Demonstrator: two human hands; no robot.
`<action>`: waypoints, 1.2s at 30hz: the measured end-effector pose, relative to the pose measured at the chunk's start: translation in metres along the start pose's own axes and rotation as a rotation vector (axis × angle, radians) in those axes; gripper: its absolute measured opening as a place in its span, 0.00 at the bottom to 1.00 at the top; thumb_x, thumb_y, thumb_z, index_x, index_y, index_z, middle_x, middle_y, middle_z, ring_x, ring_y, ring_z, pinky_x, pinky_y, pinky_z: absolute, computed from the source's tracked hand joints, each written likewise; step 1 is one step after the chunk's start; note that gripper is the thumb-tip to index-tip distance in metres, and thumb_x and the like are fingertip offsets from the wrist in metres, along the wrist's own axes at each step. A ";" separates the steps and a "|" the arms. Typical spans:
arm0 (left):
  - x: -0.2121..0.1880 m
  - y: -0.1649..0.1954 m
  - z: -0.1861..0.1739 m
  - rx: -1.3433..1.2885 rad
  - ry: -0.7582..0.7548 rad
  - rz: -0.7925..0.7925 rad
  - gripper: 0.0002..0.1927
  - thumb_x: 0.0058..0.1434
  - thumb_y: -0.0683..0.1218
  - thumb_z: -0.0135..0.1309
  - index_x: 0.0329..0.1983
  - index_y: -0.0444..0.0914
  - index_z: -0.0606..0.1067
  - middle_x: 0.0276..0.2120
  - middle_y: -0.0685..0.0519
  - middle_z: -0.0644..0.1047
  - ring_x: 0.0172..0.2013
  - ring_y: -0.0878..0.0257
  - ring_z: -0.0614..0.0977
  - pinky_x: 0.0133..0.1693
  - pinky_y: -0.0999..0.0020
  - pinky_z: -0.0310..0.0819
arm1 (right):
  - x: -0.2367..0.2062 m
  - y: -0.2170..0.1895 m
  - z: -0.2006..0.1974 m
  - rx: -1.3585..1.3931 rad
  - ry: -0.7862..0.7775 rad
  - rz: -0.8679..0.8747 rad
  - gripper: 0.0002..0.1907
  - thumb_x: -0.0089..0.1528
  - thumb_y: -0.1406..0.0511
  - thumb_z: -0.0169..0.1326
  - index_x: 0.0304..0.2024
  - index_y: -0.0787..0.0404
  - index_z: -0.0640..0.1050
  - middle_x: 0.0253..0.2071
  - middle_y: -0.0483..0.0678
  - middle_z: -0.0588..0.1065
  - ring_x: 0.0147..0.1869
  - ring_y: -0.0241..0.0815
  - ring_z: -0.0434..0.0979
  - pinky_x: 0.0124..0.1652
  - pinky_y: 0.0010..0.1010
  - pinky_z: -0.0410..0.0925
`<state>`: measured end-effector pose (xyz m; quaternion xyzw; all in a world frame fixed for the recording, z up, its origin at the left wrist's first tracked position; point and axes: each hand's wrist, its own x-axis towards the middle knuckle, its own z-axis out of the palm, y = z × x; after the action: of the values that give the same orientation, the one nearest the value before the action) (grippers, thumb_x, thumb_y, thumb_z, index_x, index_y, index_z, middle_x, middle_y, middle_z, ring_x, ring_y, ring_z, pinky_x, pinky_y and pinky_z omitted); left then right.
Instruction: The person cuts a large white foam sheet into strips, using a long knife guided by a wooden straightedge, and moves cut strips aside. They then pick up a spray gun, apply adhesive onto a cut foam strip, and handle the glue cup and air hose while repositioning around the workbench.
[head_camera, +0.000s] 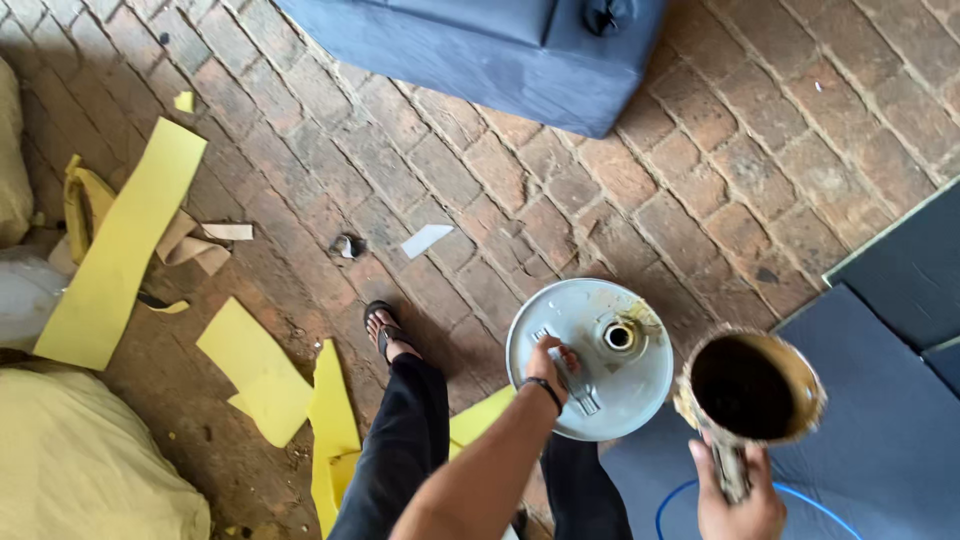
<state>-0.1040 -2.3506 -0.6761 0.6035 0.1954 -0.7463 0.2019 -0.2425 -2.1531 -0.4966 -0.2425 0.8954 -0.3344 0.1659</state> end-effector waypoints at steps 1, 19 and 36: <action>-0.003 0.022 0.003 -0.016 0.008 -0.012 0.10 0.56 0.48 0.56 0.25 0.39 0.69 0.20 0.52 0.72 0.21 0.59 0.75 0.28 0.65 0.74 | -0.004 0.000 0.008 0.094 -0.007 -0.010 0.23 0.62 0.66 0.65 0.60 0.59 0.76 0.44 0.45 0.82 0.48 0.35 0.83 0.54 0.28 0.73; -0.096 0.511 -0.057 0.197 0.124 0.430 0.10 0.64 0.43 0.52 0.27 0.35 0.72 0.20 0.51 0.71 0.17 0.60 0.72 0.20 0.64 0.67 | 0.014 -0.174 0.278 -0.128 -0.343 -0.136 0.34 0.56 0.54 0.65 0.64 0.53 0.76 0.43 0.45 0.83 0.48 0.43 0.85 0.48 0.36 0.74; -0.073 0.713 -0.095 0.865 0.356 0.680 0.19 0.67 0.52 0.55 0.32 0.30 0.79 0.26 0.48 0.80 0.25 0.58 0.81 0.29 0.63 0.76 | 0.058 -0.266 0.472 -0.653 -0.896 -0.210 0.34 0.60 0.46 0.58 0.69 0.38 0.69 0.51 0.48 0.81 0.46 0.50 0.85 0.40 0.40 0.78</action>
<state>0.3705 -2.8957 -0.6575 0.7763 -0.3013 -0.5383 0.1294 0.0129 -2.6050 -0.6642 -0.4876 0.7654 0.0808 0.4122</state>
